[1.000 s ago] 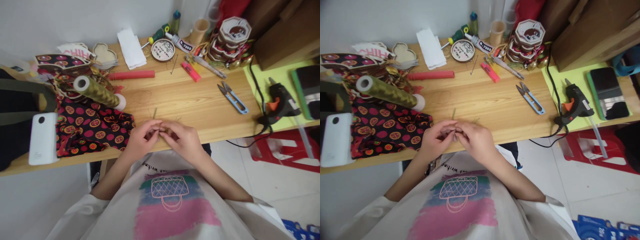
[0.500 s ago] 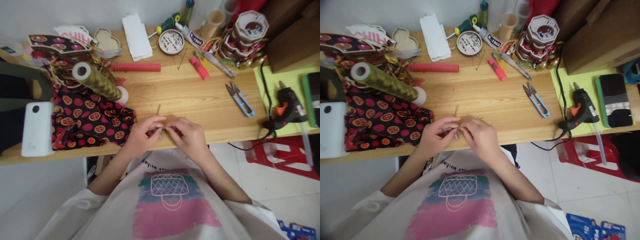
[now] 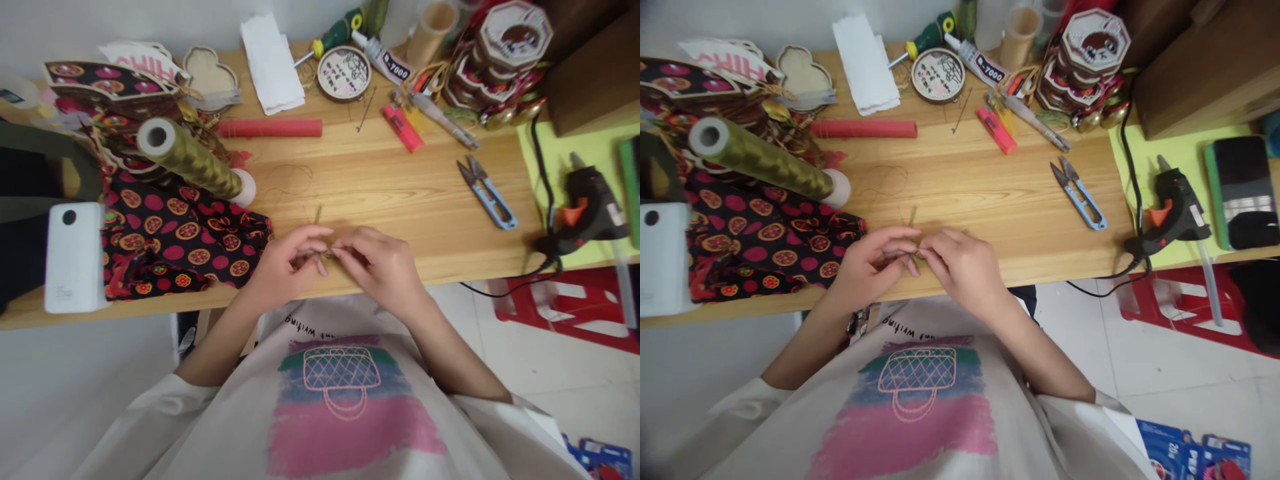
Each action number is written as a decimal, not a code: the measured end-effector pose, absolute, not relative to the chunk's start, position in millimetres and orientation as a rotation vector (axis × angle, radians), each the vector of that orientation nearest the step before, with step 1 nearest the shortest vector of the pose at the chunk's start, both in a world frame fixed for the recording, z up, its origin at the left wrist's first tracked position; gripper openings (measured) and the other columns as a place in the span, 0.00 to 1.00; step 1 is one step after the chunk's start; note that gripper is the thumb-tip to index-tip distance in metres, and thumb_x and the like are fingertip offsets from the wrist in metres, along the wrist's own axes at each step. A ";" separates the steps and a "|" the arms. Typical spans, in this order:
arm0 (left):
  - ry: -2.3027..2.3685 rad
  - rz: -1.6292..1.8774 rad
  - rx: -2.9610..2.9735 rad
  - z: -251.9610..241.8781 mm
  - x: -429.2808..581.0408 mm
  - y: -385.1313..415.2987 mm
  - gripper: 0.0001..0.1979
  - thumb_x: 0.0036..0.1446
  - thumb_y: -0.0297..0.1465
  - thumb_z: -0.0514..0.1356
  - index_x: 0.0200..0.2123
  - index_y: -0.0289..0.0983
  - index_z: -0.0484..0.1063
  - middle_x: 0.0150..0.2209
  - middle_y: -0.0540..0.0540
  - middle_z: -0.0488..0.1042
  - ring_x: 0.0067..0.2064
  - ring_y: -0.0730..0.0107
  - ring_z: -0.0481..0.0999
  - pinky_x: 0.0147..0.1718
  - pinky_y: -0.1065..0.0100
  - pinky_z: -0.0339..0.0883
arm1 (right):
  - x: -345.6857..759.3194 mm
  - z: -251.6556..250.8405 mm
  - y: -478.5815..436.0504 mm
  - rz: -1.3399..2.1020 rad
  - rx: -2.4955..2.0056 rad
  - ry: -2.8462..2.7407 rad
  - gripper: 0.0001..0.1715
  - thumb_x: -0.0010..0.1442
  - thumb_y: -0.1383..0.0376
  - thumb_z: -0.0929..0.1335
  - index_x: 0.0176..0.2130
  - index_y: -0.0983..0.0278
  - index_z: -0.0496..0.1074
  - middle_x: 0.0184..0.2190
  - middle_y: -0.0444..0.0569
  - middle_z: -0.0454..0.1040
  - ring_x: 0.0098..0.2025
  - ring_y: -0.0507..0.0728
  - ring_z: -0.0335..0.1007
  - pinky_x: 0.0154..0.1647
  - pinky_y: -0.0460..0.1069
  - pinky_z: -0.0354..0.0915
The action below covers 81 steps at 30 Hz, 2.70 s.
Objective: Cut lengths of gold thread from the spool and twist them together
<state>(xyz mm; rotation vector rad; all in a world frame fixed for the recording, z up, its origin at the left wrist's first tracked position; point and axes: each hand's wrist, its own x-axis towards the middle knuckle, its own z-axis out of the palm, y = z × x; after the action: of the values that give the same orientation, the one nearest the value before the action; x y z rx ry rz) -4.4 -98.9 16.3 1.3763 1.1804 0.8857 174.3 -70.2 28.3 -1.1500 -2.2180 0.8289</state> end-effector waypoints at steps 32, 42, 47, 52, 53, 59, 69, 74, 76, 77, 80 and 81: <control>1.263 0.820 1.402 17.8 -2.3 -99.8 0.20 0.56 0.27 0.56 0.53 0.37 0.63 0.34 0.49 0.77 0.29 0.76 0.77 0.30 0.74 0.70 | 170.5 22.0 -53.7 0.911 -0.998 -2.191 0.06 0.60 0.69 0.65 0.32 0.64 0.72 0.29 0.45 0.74 0.28 0.50 0.66 0.30 0.44 0.60; 1.216 0.802 1.345 21.8 -2.6 -98.9 0.22 0.59 0.26 0.53 0.57 0.36 0.59 0.35 0.47 0.78 0.29 0.76 0.76 0.33 0.73 0.70 | 186.2 25.4 -51.1 0.788 -1.020 -2.332 0.10 0.61 0.66 0.64 0.34 0.63 0.75 0.29 0.47 0.74 0.30 0.51 0.68 0.29 0.45 0.59; 1.198 0.806 1.379 21.0 -3.7 -98.8 0.24 0.58 0.25 0.53 0.58 0.37 0.57 0.33 0.49 0.76 0.29 0.77 0.76 0.32 0.74 0.69 | 185.9 29.4 -41.7 0.744 -0.836 -2.520 0.13 0.63 0.63 0.63 0.34 0.63 0.76 0.31 0.48 0.74 0.32 0.52 0.69 0.32 0.45 0.59; 1.169 0.811 1.399 21.7 -4.3 -98.3 0.24 0.58 0.23 0.51 0.58 0.37 0.57 0.32 0.50 0.75 0.27 0.78 0.74 0.32 0.73 0.69 | 183.6 38.8 -30.0 0.778 -0.700 -2.681 0.14 0.64 0.64 0.62 0.33 0.63 0.75 0.32 0.46 0.75 0.33 0.51 0.69 0.31 0.46 0.56; 1.165 0.810 1.393 22.1 -4.3 -98.2 0.24 0.58 0.23 0.51 0.58 0.37 0.57 0.31 0.50 0.75 0.27 0.78 0.74 0.32 0.73 0.69 | 183.1 40.9 -28.1 0.778 -0.679 -2.709 0.14 0.64 0.65 0.62 0.32 0.63 0.75 0.31 0.45 0.75 0.32 0.51 0.69 0.30 0.46 0.55; 1.164 0.816 1.372 23.4 -4.1 -97.7 0.27 0.57 0.23 0.52 0.60 0.37 0.54 0.31 0.50 0.75 0.27 0.77 0.74 0.31 0.73 0.69 | 178.2 47.1 -20.9 0.781 -0.598 -2.812 0.14 0.64 0.66 0.62 0.30 0.63 0.74 0.31 0.45 0.76 0.30 0.51 0.67 0.28 0.46 0.51; 1.166 0.794 1.364 25.6 -3.7 -97.7 0.26 0.56 0.24 0.53 0.59 0.36 0.56 0.33 0.48 0.76 0.27 0.77 0.73 0.29 0.73 0.68 | 177.1 44.1 -17.9 0.895 -0.635 -2.796 0.09 0.59 0.69 0.64 0.30 0.63 0.73 0.31 0.44 0.76 0.30 0.50 0.67 0.28 0.46 0.50; 1.167 0.790 1.375 24.7 -4.1 -97.9 0.27 0.55 0.24 0.53 0.59 0.34 0.55 0.33 0.48 0.76 0.27 0.78 0.73 0.28 0.75 0.67 | 178.8 42.7 -17.5 0.886 -0.631 -2.776 0.08 0.58 0.70 0.64 0.29 0.63 0.72 0.29 0.44 0.75 0.29 0.50 0.66 0.27 0.46 0.49; 1.166 0.795 1.385 24.5 -4.2 -97.9 0.26 0.55 0.24 0.53 0.59 0.35 0.56 0.33 0.48 0.76 0.27 0.78 0.73 0.28 0.75 0.67 | 179.2 42.5 -17.3 0.875 -0.633 -2.772 0.09 0.57 0.71 0.64 0.29 0.63 0.72 0.29 0.44 0.75 0.29 0.50 0.65 0.27 0.46 0.49; 1.166 0.798 1.388 24.5 -4.1 -97.9 0.26 0.56 0.24 0.53 0.59 0.35 0.56 0.33 0.49 0.76 0.27 0.78 0.73 0.28 0.75 0.67 | 179.3 42.4 -17.2 0.872 -0.637 -2.771 0.09 0.57 0.71 0.64 0.29 0.63 0.71 0.29 0.44 0.75 0.28 0.50 0.65 0.27 0.46 0.49; 1.170 0.802 1.388 25.0 -3.7 -97.9 0.26 0.56 0.24 0.53 0.59 0.36 0.56 0.33 0.49 0.76 0.27 0.78 0.73 0.28 0.74 0.67 | 179.6 42.3 -17.2 0.877 -0.649 -2.773 0.09 0.56 0.71 0.63 0.28 0.63 0.71 0.29 0.43 0.75 0.28 0.50 0.65 0.26 0.46 0.48; 1.170 0.802 1.387 25.2 -3.5 -97.9 0.26 0.56 0.24 0.53 0.59 0.36 0.56 0.33 0.49 0.76 0.27 0.78 0.73 0.28 0.75 0.67 | 179.7 42.4 -17.3 0.879 -0.649 -2.773 0.09 0.56 0.70 0.63 0.28 0.63 0.71 0.28 0.43 0.74 0.28 0.50 0.65 0.26 0.46 0.48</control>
<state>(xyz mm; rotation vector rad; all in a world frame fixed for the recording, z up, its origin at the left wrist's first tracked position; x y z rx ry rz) -3.5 -97.9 25.2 1.3871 1.1705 0.8022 179.7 -17.3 42.4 -0.6492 -2.7731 0.8792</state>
